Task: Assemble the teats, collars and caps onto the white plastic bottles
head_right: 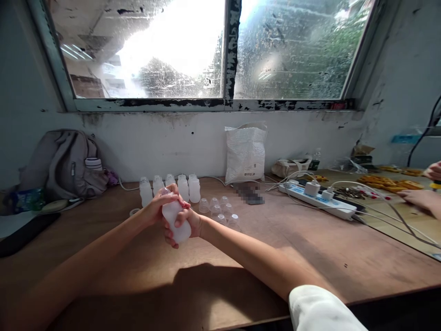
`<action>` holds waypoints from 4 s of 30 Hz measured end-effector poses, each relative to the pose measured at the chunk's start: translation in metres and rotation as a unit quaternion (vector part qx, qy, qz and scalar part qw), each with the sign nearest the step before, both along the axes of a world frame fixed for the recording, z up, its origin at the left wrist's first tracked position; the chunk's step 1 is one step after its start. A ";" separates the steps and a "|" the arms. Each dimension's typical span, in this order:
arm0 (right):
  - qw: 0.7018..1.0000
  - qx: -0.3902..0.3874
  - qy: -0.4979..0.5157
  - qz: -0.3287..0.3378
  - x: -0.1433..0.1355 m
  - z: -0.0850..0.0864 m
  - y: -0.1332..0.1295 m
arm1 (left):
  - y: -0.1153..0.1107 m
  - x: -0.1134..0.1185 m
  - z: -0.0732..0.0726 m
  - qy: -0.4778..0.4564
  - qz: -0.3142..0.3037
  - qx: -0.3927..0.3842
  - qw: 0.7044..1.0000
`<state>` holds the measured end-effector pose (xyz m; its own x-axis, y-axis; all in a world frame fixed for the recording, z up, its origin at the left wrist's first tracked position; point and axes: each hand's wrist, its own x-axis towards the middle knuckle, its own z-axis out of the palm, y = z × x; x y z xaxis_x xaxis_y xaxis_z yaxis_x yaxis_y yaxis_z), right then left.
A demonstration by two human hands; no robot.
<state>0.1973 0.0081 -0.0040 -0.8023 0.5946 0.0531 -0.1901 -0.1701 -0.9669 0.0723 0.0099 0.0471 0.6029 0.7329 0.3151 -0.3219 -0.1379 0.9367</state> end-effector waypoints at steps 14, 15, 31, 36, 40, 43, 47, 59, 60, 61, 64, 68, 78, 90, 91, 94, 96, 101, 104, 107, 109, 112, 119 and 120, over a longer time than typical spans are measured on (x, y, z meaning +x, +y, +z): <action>0.945 0.087 -0.014 -0.314 -0.034 -0.020 -0.009 | 0.016 0.001 -0.030 0.008 0.092 -0.027 0.995; 0.953 0.075 -0.001 -0.295 -0.034 -0.019 -0.011 | 0.016 0.000 -0.029 0.007 0.085 -0.026 0.996; 0.977 0.081 -0.019 -0.196 -0.022 -0.025 -0.010 | 0.003 -0.005 -0.022 0.069 0.057 0.096 0.991; 0.937 0.138 -0.055 -0.316 -0.030 -0.040 -0.005 | 0.004 -0.010 -0.042 0.073 0.145 0.171 0.972; 0.925 0.202 -0.085 -0.311 -0.025 -0.043 -0.002 | 0.003 -0.011 -0.058 0.055 0.190 0.174 0.965; 0.909 0.257 -0.111 -0.309 -0.019 -0.045 -0.005 | -0.001 -0.011 -0.065 0.042 0.204 0.179 0.962; 0.890 0.312 -0.177 -0.282 -0.010 -0.046 -0.011 | -0.006 -0.013 -0.071 0.046 0.166 0.171 0.970; 0.779 0.504 -0.346 -0.144 0.049 0.016 -0.011 | 0.012 -0.031 -0.081 0.179 0.026 0.131 0.975; 0.764 0.510 -0.353 -0.178 0.055 0.024 -0.004 | 0.013 -0.032 -0.081 0.191 0.029 0.123 0.973; 0.739 0.518 -0.373 -0.217 0.061 0.030 0.005 | 0.014 -0.033 -0.081 0.200 0.031 0.117 0.972; 0.629 0.532 -0.493 -0.280 0.075 0.042 0.036 | 0.017 -0.036 -0.080 0.194 0.033 0.106 0.975; 0.581 0.495 -0.597 -0.246 0.084 0.033 0.068 | 0.022 -0.041 -0.081 0.177 -0.005 0.044 0.983; 0.609 0.478 -0.573 -0.268 0.083 0.033 0.066 | 0.025 -0.042 -0.086 0.076 -0.023 -0.068 0.995; 0.890 0.378 -0.166 -0.191 0.036 0.105 0.017 | 0.026 -0.038 -0.088 0.070 -0.047 -0.093 0.992; 0.891 0.381 -0.170 -0.178 0.031 0.106 0.015 | 0.026 -0.038 -0.087 0.072 -0.051 -0.093 0.992; 0.896 0.385 -0.187 -0.121 0.022 0.103 0.013 | 0.026 -0.039 -0.086 0.086 -0.067 -0.084 0.990; 0.894 0.388 -0.210 -0.075 0.020 0.099 0.015 | 0.027 -0.040 -0.085 0.099 -0.079 -0.077 0.989; 0.889 0.391 -0.234 -0.038 0.020 0.089 0.018 | 0.028 -0.041 -0.083 0.120 -0.095 -0.074 0.986; 0.888 0.385 -0.249 -0.041 0.020 0.089 0.016 | 0.024 -0.040 -0.083 0.138 -0.076 -0.053 0.986; 0.881 0.389 -0.264 -0.049 0.018 0.089 0.015 | 0.019 -0.036 -0.084 0.147 -0.003 -0.015 0.989; 0.878 0.391 -0.271 -0.059 0.016 0.087 0.015 | 0.017 -0.034 -0.085 0.135 0.047 -0.003 0.990; 0.880 0.371 -0.277 -0.106 0.013 0.082 0.020 | 0.016 -0.033 -0.086 0.093 0.031 -0.031 0.995; 0.883 0.298 -0.290 -0.218 0.016 0.067 0.037 | 0.017 -0.036 -0.089 0.041 0.001 -0.104 0.994; 0.890 0.289 -0.281 -0.212 0.018 0.066 0.039 | 0.017 -0.035 -0.089 0.041 0.007 -0.109 0.993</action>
